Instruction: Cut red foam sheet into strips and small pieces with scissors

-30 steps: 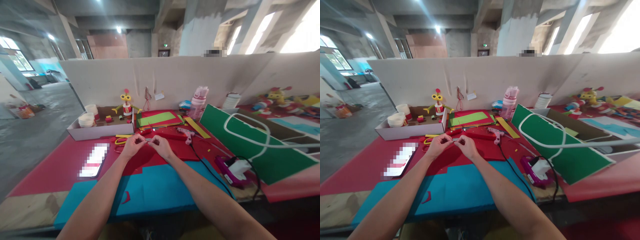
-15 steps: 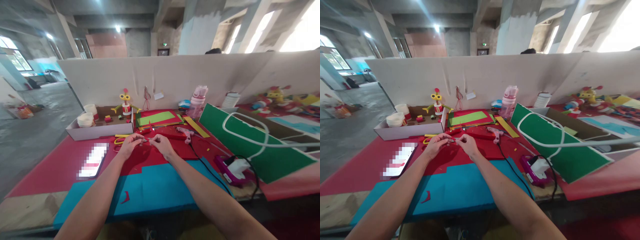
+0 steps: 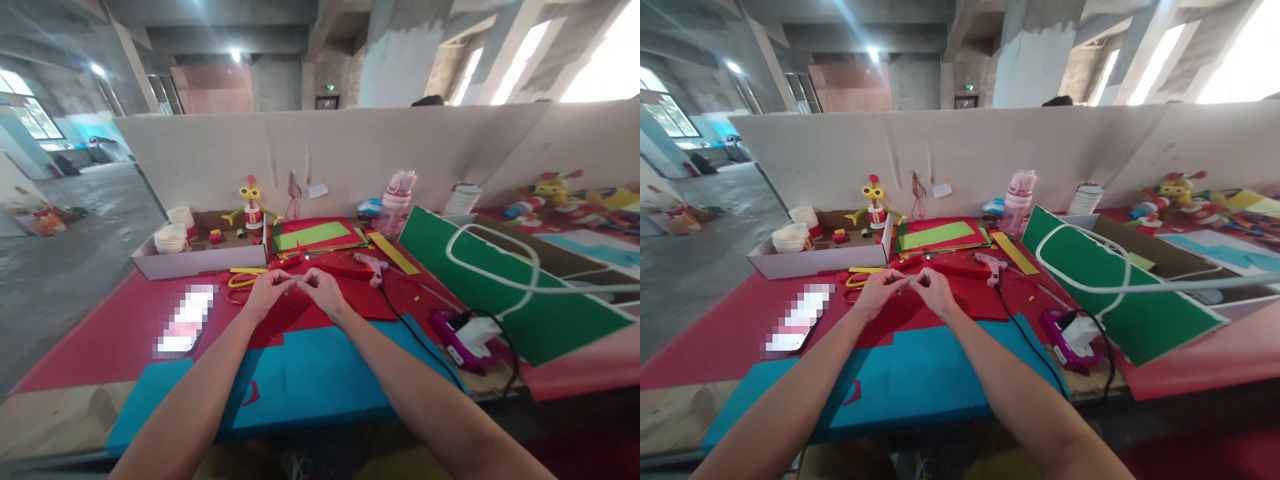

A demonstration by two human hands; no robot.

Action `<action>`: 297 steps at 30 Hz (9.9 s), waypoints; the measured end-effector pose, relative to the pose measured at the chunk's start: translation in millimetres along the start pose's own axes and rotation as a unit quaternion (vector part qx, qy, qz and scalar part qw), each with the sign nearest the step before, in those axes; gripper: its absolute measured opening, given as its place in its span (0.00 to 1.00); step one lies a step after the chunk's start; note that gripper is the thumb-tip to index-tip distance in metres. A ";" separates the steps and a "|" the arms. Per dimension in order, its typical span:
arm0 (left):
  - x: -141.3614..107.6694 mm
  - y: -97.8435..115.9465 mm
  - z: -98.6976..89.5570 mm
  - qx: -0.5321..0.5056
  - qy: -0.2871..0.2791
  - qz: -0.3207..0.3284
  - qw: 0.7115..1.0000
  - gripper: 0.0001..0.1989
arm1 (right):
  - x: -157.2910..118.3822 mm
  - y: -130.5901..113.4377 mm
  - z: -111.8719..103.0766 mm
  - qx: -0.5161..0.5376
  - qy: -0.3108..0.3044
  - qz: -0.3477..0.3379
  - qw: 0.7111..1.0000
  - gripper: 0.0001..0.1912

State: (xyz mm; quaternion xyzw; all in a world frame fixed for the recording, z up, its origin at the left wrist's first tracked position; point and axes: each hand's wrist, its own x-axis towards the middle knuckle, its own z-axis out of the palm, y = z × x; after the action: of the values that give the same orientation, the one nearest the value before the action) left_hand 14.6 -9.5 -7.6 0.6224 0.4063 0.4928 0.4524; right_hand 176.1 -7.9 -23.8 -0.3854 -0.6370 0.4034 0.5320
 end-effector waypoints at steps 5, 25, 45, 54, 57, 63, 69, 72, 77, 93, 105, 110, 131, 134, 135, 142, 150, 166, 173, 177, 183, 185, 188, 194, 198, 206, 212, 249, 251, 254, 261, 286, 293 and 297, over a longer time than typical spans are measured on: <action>-0.9 1.6 0.9 -0.028 -0.004 -0.005 1.000 0.11 | -0.4 1.3 0.7 0.018 -0.006 -0.001 1.000 0.11; 1.9 5.7 -22.0 -0.049 0.071 0.023 0.996 0.09 | -1.4 -17.7 -9.8 -0.130 0.031 -0.115 0.984 0.05; 0.2 4.1 -23.4 0.001 0.047 0.032 0.998 0.10 | 0.0 -11.3 -14.9 -0.138 -0.048 -0.056 0.988 0.19; 0.4 1.5 -20.0 -0.010 0.042 0.027 0.999 0.10 | 0.0 -14.5 -12.6 -0.078 -0.067 -0.016 0.995 0.12; 0.2 1.8 -19.7 -0.015 0.047 0.023 0.999 0.10 | 0.4 -12.5 -12.3 -0.072 -0.053 -0.003 0.996 0.13; 0.6 2.5 -17.7 -0.028 0.055 0.021 0.998 0.11 | 0.0 -8.8 -10.5 -0.080 -0.036 0.006 0.996 0.12; 1.2 3.0 -14.1 -0.026 0.052 0.020 0.998 0.10 | 0.4 -6.4 -10.7 -0.054 -0.043 0.019 0.997 0.12; 0.5 4.1 -11.2 -0.012 0.043 0.021 0.999 0.09 | 1.1 -4.1 -10.5 -0.040 -0.060 0.027 0.997 0.13; -0.3 5.3 -6.9 -0.002 0.027 0.029 0.999 0.09 | 2.0 -1.8 -8.2 -0.030 -0.056 0.023 0.998 0.15; -0.4 1.4 1.9 -0.012 0.024 -0.013 1.000 0.10 | -0.3 -5.5 -7.2 -0.103 -0.034 -0.028 0.994 0.09; 4.9 -5.6 -12.6 -0.102 0.051 -0.032 0.993 0.13 | 1.0 -6.6 -14.1 -0.151 -0.005 -0.038 0.988 0.09; 5.1 -3.8 -12.2 -0.144 0.085 -0.015 0.986 0.13 | 1.9 -2.8 -12.5 -0.121 0.000 -0.023 0.992 0.10; 4.2 -2.5 -6.1 -0.097 0.085 -0.011 0.992 0.12 | -4.7 -19.0 -8.4 -0.138 0.022 -0.033 0.990 0.09; 3.8 -2.2 -5.4 -0.092 0.085 -0.013 0.992 0.12 | -4.0 -16.3 -7.9 -0.140 0.023 -0.026 0.989 0.09; 3.8 -2.2 -5.4 -0.092 0.085 -0.016 0.992 0.12 | -3.8 -15.5 -7.9 -0.141 0.024 -0.026 0.989 0.09; 4.1 -2.6 -6.4 -0.092 0.090 -0.012 0.992 0.12 | -2.1 -11.1 -9.2 -0.143 0.024 -0.019 0.989 0.09; 2.1 -6.8 4.8 -0.066 0.062 -0.040 0.995 0.13 | -0.2 -5.4 -7.2 -0.096 0.001 -0.023 0.995 0.10; 9.7 -3.9 -21.3 -0.197 0.125 -0.054 0.971 0.13 | -2.1 -11.2 -10.1 -0.082 -0.027 0.034 0.996 0.14; 8.3 -1.5 -25.8 -0.181 0.109 -0.032 0.977 0.13 | 1.4 -7.9 -11.5 -0.048 0.023 0.034 0.998 0.12; 4.5 -5.2 -0.2 -0.104 0.031 -0.036 0.993 0.12 | -0.3 -9.0 -5.5 -0.065 0.016 -0.002 0.998 0.11; 5.1 -9.0 4.9 -0.120 0.084 -0.011 0.989 0.12 | -6.6 -18.3 -2.5 -0.127 0.026 -0.063 0.990 0.11; 6.2 -9.5 -1.0 -0.140 0.098 -0.018 0.985 0.13 | -7.2 -21.2 -5.4 -0.156 0.037 -0.090 0.983 0.13; 7.3 -9.1 -6.9 -0.162 0.113 -0.021 0.980 0.13 | -6.5 -23.5 -11.0 -0.205 0.034 -0.126 0.970 0.12; 6.5 -3.8 -6.6 -0.178 0.120 -0.021 0.977 0.15 | -5.7 -24.8 -14.9 -0.268 0.010 -0.167 0.949 0.06; 5.9 -2.5 -6.5 -0.178 0.120 -0.023 0.976 0.14 | -6.1 -24.8 -13.6 -0.269 0.014 -0.169 0.948 0.02; 6.2 -4.0 -9.5 -0.169 0.125 -0.027 0.977 0.14 | -3.9 -18.3 -13.9 -0.248 0.017 -0.149 0.957 0.04; 5.3 -3.2 -9.0 -0.140 0.121 -0.015 0.983 0.13 | -2.1 -17.5 -14.5 -0.191 0.024 -0.091 0.977 0.06; 6.3 -7.5 -7.1 -0.133 0.096 -0.056 0.985 0.14 | -0.5 -11.3 -12.1 -0.038 -0.043 0.067 0.996 0.14; 7.5 -4.9 -13.0 -0.166 0.111 -0.060 0.978 0.13 | -0.7 -11.4 -13.0 -0.035 -0.044 0.078 0.995 0.14; 8.8 -0.3 -22.4 -0.184 0.119 -0.047 0.975 0.13 | -1.1 -11.3 -13.1 -0.021 -0.050 0.098 0.994 0.14; 11.2 4.1 -37.8 -0.211 0.198 -0.010 0.957 0.12 | -2.3 -11.9 -10.9 0.002 -0.037 0.095 0.995 0.14; 8.8 -5.5 -13.1 -0.157 0.147 -0.069 0.974 0.16 | -3.9 -15.7 -12.8 -0.187 -0.013 -0.063 0.980 0.13; 8.4 -6.5 -14.6 -0.151 0.141 -0.067 0.976 0.15 | -3.6 -12.9 -12.5 -0.191 -0.009 -0.072 0.979 0.12; 7.4 -4.4 -13.8 -0.148 0.143 -0.069 0.976 0.16 | -3.6 -14.8 -11.6 -0.180 -0.006 -0.055 0.982 0.10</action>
State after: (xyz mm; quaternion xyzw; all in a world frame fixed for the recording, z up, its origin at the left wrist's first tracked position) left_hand 2.2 0.9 -8.6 0.4425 0.4310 0.5990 0.5095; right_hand 187.2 -15.6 -10.1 -0.4369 -0.7223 0.2546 0.4718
